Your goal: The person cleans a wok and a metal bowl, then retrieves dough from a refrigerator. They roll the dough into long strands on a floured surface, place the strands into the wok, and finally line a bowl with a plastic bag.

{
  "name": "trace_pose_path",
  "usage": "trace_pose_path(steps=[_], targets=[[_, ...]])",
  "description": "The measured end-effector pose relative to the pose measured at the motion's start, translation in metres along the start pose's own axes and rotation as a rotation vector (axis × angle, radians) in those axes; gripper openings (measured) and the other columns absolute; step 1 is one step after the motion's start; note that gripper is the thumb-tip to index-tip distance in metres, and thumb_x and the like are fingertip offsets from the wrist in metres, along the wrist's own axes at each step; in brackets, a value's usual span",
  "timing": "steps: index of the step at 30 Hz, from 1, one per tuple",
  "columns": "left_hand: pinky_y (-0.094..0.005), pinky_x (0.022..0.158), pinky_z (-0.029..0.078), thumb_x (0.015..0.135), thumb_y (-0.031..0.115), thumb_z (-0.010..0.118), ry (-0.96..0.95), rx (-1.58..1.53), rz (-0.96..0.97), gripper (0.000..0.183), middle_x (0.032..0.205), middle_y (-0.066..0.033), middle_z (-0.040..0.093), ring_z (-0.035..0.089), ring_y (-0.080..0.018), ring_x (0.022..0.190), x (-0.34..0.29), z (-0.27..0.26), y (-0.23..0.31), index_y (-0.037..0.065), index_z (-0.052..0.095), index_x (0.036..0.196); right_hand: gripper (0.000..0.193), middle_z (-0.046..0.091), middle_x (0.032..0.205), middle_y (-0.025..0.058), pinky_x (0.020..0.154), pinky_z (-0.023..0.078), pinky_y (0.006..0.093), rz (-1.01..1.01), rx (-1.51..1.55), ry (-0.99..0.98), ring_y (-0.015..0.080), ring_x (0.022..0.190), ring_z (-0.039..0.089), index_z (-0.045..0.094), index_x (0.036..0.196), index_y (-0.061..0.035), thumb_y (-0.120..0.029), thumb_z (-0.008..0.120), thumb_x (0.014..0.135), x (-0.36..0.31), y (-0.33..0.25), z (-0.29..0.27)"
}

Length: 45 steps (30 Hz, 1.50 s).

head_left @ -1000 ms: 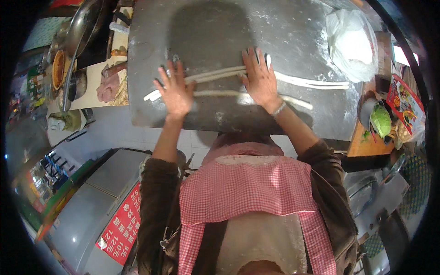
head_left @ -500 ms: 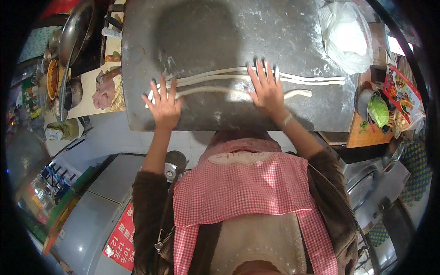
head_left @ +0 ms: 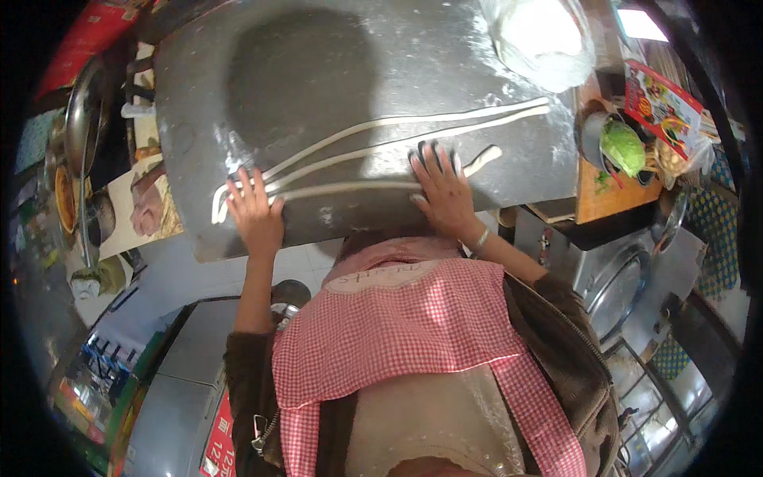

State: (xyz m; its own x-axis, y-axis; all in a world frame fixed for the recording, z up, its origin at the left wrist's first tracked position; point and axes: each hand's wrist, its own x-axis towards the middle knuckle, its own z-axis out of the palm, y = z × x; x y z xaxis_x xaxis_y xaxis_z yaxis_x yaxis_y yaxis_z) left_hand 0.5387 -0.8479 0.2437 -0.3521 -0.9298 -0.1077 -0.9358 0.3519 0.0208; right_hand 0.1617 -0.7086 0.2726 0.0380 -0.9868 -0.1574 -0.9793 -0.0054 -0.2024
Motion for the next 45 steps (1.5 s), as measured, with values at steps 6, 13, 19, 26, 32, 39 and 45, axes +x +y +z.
trace_pose_path(steps=[6, 13, 19, 26, 32, 39, 45], targets=[[-0.0636, 0.123, 0.014, 0.1, 0.038, 0.058, 0.183, 0.083, -0.018, 0.074, 0.172, -0.017, 0.016, 0.014, -0.0484, 0.155, 0.032, -0.008, -0.018, 0.019, 0.028, 0.165, 0.078, 0.026, 0.168, 0.0191, 0.118, 0.031, 0.0571, 0.279, 0.015, 0.157, 0.043, 0.152, 0.028, 0.036, 0.16, -0.016, -0.032, 0.07, 0.092, 0.022, 0.071, -0.018], [-0.0649, 0.123, 0.01, 0.104, 0.036, 0.051, -0.185, 0.209, -0.148, 0.068, 0.173, -0.0098, 0.014, 0.01, -0.0389, 0.159, -0.036, -0.015, -0.008, 0.023, 0.025, 0.165, 0.077, 0.022, 0.169, 0.0213, 0.124, 0.022, 0.0547, 0.294, -0.036, 0.051, 0.0414, 0.154, 0.024, 0.032, 0.161, -0.0075, -0.031, 0.066, 0.096, -0.072, 0.113, -0.007], [-0.0671, 0.123, 0.009, 0.106, 0.046, 0.043, 0.083, 0.162, -0.211, 0.068, 0.174, -0.009, 0.01, 0.008, -0.0368, 0.16, 0.015, -0.004, -0.031, 0.025, 0.019, 0.167, 0.078, 0.025, 0.168, 0.0194, 0.125, 0.02, 0.055, 0.363, -0.082, 0.299, 0.0406, 0.154, 0.025, 0.03, 0.162, -0.0092, -0.026, 0.067, 0.095, -0.035, 0.175, -0.025], [-0.0598, 0.124, 0.013, 0.1, 0.042, 0.059, 0.082, 0.007, -0.086, 0.081, 0.171, -0.0188, 0.018, 0.016, -0.0388, 0.158, 0.016, -0.015, 0.06, 0.009, 0.023, 0.165, 0.074, 0.023, 0.169, 0.0203, 0.122, 0.024, 0.0562, 0.302, -0.002, -0.007, 0.0417, 0.153, 0.026, 0.029, 0.162, -0.0106, -0.031, 0.06, 0.099, -0.096, 0.157, -0.02], [-0.0633, 0.124, 0.009, 0.086, 0.041, 0.074, -0.08, -0.223, 0.451, 0.096, 0.17, -0.0219, 0.017, 0.013, -0.0387, 0.159, 0.048, -0.046, 0.265, 0.002, 0.028, 0.161, 0.078, 0.027, 0.168, 0.0185, 0.12, 0.028, 0.0568, 0.336, 0.031, 0.306, 0.0383, 0.153, 0.028, 0.031, 0.163, -0.0169, -0.034, 0.065, 0.095, -0.035, 0.194, -0.013], [-0.0595, 0.125, 0.011, 0.086, 0.049, 0.073, -0.188, -0.597, 0.721, 0.101, 0.169, -0.0231, 0.02, 0.016, -0.0382, 0.158, 0.033, -0.024, 0.397, 0.0, 0.026, 0.161, 0.068, 0.037, 0.163, 0.0186, 0.119, 0.029, 0.0556, 0.067, -0.02, 0.049, 0.0369, 0.152, 0.033, 0.045, 0.154, -0.0085, -0.039, 0.062, 0.095, -0.094, 0.179, -0.014], [-0.0568, 0.125, 0.017, 0.087, 0.05, 0.07, -0.032, -0.611, 0.814, 0.093, 0.165, -0.0244, 0.028, 0.025, -0.0421, 0.154, 0.069, 0.013, 0.463, -0.003, 0.037, 0.154, 0.061, 0.035, 0.163, 0.024, 0.121, 0.028, 0.0558, 0.087, 0.24, 0.302, 0.0415, 0.151, 0.034, 0.05, 0.147, 0.0014, -0.03, 0.061, 0.095, -0.092, 0.204, 0.002]])
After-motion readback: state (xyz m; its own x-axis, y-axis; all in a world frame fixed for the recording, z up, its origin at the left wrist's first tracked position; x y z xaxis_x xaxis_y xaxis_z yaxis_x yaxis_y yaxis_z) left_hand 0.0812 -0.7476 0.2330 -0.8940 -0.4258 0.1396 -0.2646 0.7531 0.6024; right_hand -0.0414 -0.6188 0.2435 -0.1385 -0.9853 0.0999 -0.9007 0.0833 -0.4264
